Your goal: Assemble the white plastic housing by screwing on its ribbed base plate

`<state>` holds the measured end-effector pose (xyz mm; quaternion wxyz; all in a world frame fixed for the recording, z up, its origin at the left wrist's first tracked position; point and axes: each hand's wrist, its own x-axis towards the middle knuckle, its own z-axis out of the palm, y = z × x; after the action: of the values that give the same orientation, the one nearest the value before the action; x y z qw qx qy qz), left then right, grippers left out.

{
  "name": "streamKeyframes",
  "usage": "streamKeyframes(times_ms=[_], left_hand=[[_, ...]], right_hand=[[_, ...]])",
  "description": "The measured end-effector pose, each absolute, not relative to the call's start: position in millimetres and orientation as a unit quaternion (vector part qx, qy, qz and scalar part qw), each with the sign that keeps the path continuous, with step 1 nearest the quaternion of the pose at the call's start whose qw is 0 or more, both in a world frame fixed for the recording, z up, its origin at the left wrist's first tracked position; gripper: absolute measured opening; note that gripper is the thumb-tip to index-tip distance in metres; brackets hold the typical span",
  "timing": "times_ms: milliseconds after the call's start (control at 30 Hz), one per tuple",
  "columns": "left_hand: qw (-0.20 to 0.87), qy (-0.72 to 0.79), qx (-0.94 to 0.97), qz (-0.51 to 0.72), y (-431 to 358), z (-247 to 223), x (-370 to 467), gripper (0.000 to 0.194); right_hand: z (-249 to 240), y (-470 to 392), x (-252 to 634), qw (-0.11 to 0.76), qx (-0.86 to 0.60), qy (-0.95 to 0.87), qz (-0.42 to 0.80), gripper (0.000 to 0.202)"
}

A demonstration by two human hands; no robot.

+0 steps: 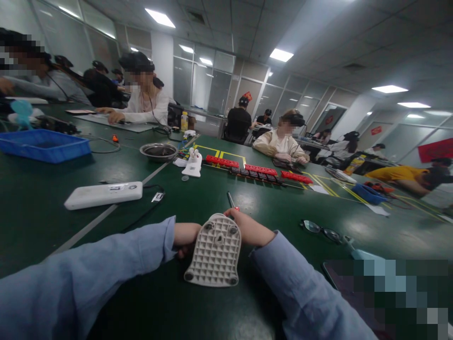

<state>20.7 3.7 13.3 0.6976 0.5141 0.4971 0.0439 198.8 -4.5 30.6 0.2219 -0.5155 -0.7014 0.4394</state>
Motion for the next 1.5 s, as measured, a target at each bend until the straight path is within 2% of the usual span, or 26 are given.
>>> streamKeyframes(times_ms=[67,133,233,300,367,467,567,700,833,933,1000,1167,1500], left_hand=[[0.725,0.501,0.472,0.006,15.4,18.8,9.2,0.046],[0.766,0.478,0.428,0.024,30.8,21.2,-3.0,0.039],[0.817,0.428,0.342,0.18,49.5,15.3,-10.6,0.018],[0.814,0.403,0.287,0.304,54.4,6.2,-6.1,0.018],[0.802,0.394,0.248,0.375,53.6,-4.0,2.4,0.026],[0.797,0.401,0.237,0.385,48.3,-14.7,12.5,0.03],[0.803,0.39,0.248,0.376,44.0,-15.4,14.3,0.03],[0.795,0.389,0.275,0.375,41.0,-8.3,12.0,0.041],[0.803,0.397,0.249,0.369,40.8,-7.5,9.4,0.032],[0.832,0.362,0.215,0.362,42.7,-12.2,7.7,0.027],[0.83,0.349,0.204,0.385,43.8,-15.4,8.4,0.029],[0.803,0.371,0.207,0.419,43.4,-19.4,14.1,0.057],[0.796,0.365,0.275,0.397,40.2,-15.4,14.3,0.044]], right_hand=[[38.7,-2.1,208.3,0.169,-0.551,-0.699,0.423,0.026],[45.1,2.3,219.6,0.162,-0.601,-0.71,0.329,0.023],[39.8,11.6,230.5,0.2,-0.659,-0.71,0.147,0.026],[26.4,16.8,230.1,0.187,-0.689,-0.689,0.122,0.031],[10.8,20.3,225.6,0.177,-0.707,-0.671,0.136,0.034],[-5.7,24.2,220.8,0.203,-0.703,-0.664,0.157,0.026],[-11.1,30.2,223.8,0.256,-0.679,-0.658,0.204,0.02],[-14.3,40.9,230.6,0.354,-0.642,-0.612,0.297,0.031],[-23.6,48.0,231.7,0.474,-0.609,-0.535,0.345,0.039],[-32.1,49.4,230.7,0.529,-0.593,-0.485,0.363,0.039],[-36.0,49.6,230.1,0.546,-0.586,-0.463,0.38,0.038],[-38.0,49.7,230.2,0.563,-0.569,-0.436,0.41,0.036],[-38.6,50.7,231.7,0.564,-0.558,-0.431,0.43,0.034]])
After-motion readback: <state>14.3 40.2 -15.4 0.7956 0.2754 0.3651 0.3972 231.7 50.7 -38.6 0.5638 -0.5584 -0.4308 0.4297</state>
